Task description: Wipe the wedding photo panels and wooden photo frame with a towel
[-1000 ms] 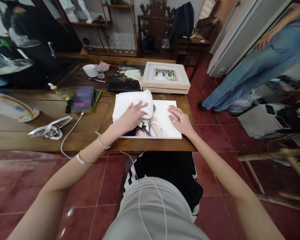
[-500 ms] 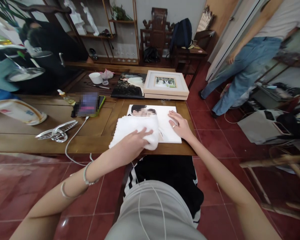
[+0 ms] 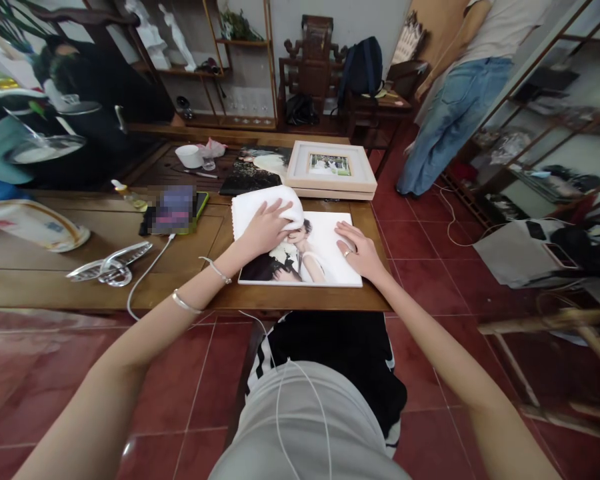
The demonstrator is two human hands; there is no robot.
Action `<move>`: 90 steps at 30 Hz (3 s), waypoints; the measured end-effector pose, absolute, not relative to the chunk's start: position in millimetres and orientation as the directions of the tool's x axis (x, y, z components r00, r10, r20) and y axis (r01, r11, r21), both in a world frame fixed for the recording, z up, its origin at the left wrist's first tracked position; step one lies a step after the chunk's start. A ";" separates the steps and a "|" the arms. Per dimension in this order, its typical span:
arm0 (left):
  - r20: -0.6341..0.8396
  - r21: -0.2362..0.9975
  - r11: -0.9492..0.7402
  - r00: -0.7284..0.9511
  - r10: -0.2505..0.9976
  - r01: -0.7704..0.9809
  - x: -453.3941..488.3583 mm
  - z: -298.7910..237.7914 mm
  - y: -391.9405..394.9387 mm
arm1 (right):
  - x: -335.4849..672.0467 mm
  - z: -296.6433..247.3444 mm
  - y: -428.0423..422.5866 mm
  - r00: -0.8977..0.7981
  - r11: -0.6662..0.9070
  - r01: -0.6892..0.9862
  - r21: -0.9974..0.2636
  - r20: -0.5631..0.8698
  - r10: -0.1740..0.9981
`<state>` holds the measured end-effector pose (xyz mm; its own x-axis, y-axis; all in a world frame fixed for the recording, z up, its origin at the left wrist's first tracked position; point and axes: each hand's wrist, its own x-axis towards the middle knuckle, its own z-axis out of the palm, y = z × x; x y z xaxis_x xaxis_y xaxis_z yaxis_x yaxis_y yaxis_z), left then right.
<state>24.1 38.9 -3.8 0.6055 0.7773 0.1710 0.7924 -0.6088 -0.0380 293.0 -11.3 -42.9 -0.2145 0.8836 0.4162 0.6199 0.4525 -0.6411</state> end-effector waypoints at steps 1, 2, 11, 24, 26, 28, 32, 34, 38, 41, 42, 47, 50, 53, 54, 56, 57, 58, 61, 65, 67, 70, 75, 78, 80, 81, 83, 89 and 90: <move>0.164 -0.053 -0.607 0.606 0.778 0.793 24.4 -3.3 35.9 | 292.9 -43.3 -11.2 -0.215 0.454 0.620 -0.640 0.418 0.883; 0.154 -0.063 -0.609 0.610 0.777 0.791 25.0 -2.1 31.0 | 292.7 -43.5 -11.2 -0.215 0.455 0.620 -0.639 0.420 0.882; 0.033 -0.008 -0.797 0.796 0.604 0.604 38.2 13.7 -70.4 | 291.7 -42.1 -11.8 -0.208 0.445 0.629 -0.638 0.413 0.887; 0.034 0.081 -0.762 0.762 0.646 0.642 41.9 10.5 -4.8 | 292.9 -41.5 -11.8 -0.216 0.442 0.639 -0.630 0.404 0.889; 0.055 0.068 -0.741 0.739 0.672 0.668 45.3 8.5 8.7 | 292.7 -41.5 -11.4 -0.217 0.442 0.637 -0.631 0.403 0.889; 0.081 0.042 -0.723 0.718 0.691 0.690 49.6 5.9 14.1 | 292.4 -41.7 -11.0 -0.215 0.443 0.634 -0.634 0.405 0.888; 0.087 -0.020 -0.694 0.693 0.716 0.719 57.1 5.0 4.4 | 291.9 -41.8 -11.4 -0.217 0.443 0.631 -0.637 0.403 0.889; 0.065 -0.033 -0.698 0.699 0.713 0.715 59.2 9.1 -7.8 | 291.6 -41.3 -12.1 -0.216 0.439 0.630 -0.640 0.398 0.891; -0.010 -0.018 -0.739 0.739 0.674 0.674 61.6 21.2 -45.7 | 291.3 -39.8 -13.3 -0.214 0.429 0.632 -0.645 0.387 0.897; -0.010 -0.033 -0.796 0.796 0.606 0.605 63.6 25.9 -80.0 | 291.6 -39.1 -13.4 -0.220 0.433 0.632 -0.643 0.387 0.895; 0.002 -0.039 -0.809 0.809 0.587 0.587 64.3 26.1 -89.4 | 291.7 -38.9 -13.4 -0.223 0.438 0.629 -0.642 0.390 0.893; 0.074 -0.007 -0.794 0.793 0.605 0.607 66.1 22.9 -91.5 | 291.9 -38.2 -13.7 -0.231 0.445 0.619 -0.648 0.391 0.891; 0.056 -0.020 -0.739 0.739 0.671 0.673 65.1 19.9 -58.2 | 291.7 -38.5 -13.5 -0.223 0.433 0.632 -0.642 0.384 0.896; 0.058 -0.027 -0.701 0.701 0.711 0.713 61.7 15.2 -18.1 | 291.5 -39.2 -13.0 -0.219 0.430 0.639 -0.637 0.385 0.896; 0.069 -0.023 -0.695 0.695 0.716 0.719 60.2 13.4 -6.5 | 291.5 -39.4 -12.9 -0.217 0.430 0.640 -0.637 0.386 0.896; 0.090 -0.014 -0.691 0.690 0.719 0.722 57.5 10.0 11.4 | 291.7 -39.8 -12.5 -0.216 0.431 0.639 -0.637 0.389 0.895; 0.094 -0.012 -0.693 0.690 0.717 0.721 56.8 8.8 17.0 | 291.8 -39.9 -12.4 -0.216 0.433 0.639 -0.636 0.391 0.895; 0.094 -0.011 -0.693 0.691 0.717 0.721 56.6 8.1 20.3 | 292.0 -40.1 -12.2 -0.217 0.434 0.639 -0.635 0.393 0.894; 0.073 -0.013 -0.684 0.683 0.726 0.729 60.4 9.8 15.0 | 292.6 -40.3 -11.9 -0.218 0.438 0.638 -0.633 0.397 0.891; 0.021 -0.027 -0.687 0.687 0.726 0.726 70.1 17.8 -24.9 | 292.2 -39.7 -12.6 -0.217 0.435 0.637 -0.637 0.393 0.893; -0.017 -0.058 -0.713 0.714 0.700 0.699 73.0 20.5 -53.3 | 291.8 -39.1 -13.2 -0.214 0.428 0.639 -0.639 0.388 0.897; -0.020 -0.108 -0.767 0.770 0.638 0.633 72.9 20.6 -91.1 | 291.9 -38.4 -13.7 -0.225 0.435 0.631 -0.642 0.385 0.895; 0.022 -0.110 -0.822 0.828 0.560 0.559 67.9 21.1 -103.3 | 293.1 -38.1 -13.3 -0.242 0.451 0.622 -0.640 0.390 0.888; 0.012 -0.061 -0.825 0.827 0.562 0.561 67.2 24.8 -81.8 | 292.8 -38.2 -13.0 -0.232 0.441 0.635 -0.634 0.388 0.892; -0.011 -0.028 -0.805 0.805 0.593 0.593 67.7 25.7 -61.2 | 292.4 -38.6 -12.9 -0.222 0.432 0.642 -0.634 0.386 0.896; -0.018 -0.013 -0.792 0.791 0.611 0.611 68.0 25.1 -49.5 | 292.4 -38.9 -12.8 -0.219 0.430 0.642 -0.634 0.386 0.896; 0.001 0.028 -0.771 0.772 0.636 0.636 68.1 22.6 -24.3 | 292.6 -39.8 -12.5 -0.223 0.434 0.638 -0.635 0.388 0.894; 0.177 0.384 -0.725 0.725 0.666 0.572 73.0 20.0 43.0 | 293.7 -42.4 -11.2 -0.219 0.445 0.623 -0.643 0.402 0.889; 0.188 0.448 -0.704 0.712 0.676 0.550 76.4 22.1 48.9 | 293.7 -42.5 -11.2 -0.221 0.448 0.621 -0.643 0.405 0.887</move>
<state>76.4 48.9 22.1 0.7120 0.6764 0.1885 0.5504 -0.7043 0.4483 293.7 -11.2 -42.5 -0.2209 0.8872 0.4051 0.6210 0.4482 -0.6430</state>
